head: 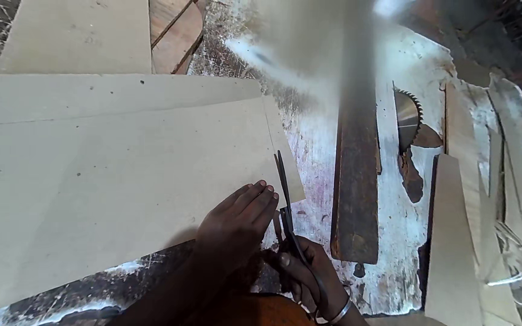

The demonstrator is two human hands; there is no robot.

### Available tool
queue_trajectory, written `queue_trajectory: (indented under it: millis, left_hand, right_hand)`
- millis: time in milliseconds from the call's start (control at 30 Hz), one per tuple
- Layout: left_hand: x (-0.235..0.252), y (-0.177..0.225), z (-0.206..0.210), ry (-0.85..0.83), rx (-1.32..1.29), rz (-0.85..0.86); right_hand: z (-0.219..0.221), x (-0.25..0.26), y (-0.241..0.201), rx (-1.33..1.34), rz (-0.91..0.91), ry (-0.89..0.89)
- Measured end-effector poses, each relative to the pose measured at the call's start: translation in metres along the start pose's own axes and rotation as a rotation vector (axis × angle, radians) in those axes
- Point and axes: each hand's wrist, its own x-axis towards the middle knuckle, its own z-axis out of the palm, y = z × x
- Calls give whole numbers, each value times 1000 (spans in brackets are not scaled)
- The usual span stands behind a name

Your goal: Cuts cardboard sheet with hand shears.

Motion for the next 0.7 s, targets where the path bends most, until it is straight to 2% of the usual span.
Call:
queue_trajectory:
  millis: [67, 133, 167, 267, 300, 367, 433, 500, 567, 633, 700]
  left_hand:
    - [-2, -3, 5, -6, -21, 1]
    - [-6, -3, 7, -23, -24, -3]
    - [-6, -2, 6, -28, -17, -2]
    - [-2, 4, -2, -43, 12, 0]
    - [0, 7, -6, -51, 16, 5]
    - [1, 9, -9, -51, 17, 14]
    - [-2, 10, -8, -57, 6, 1]
    - [-4, 11, -9, -75, 9, -9]
    - [-2, 11, -12, -84, 28, 5]
    - [0, 11, -15, -99, 52, 26]
    - [1, 12, -15, -88, 58, 27]
  right_hand:
    - [-3, -5, -15, 219, 143, -117]
    - [-9, -9, -29, 244, 242, -188]
    - [-11, -10, -31, 142, 221, -159]
    - [-9, -5, -7, -443, 14, 86]
    - [-8, -3, 4, -464, -52, 109]
    - [-6, -4, 4, -158, -60, -31]
    - [-6, -12, -16, 184, 131, -207]
    - [-8, -17, -32, 278, 238, -252]
    - [-6, -17, -32, 76, 167, -137]
    - [-2, -11, -14, -218, 67, 10]
    - [3, -3, 3, -355, 11, 74]
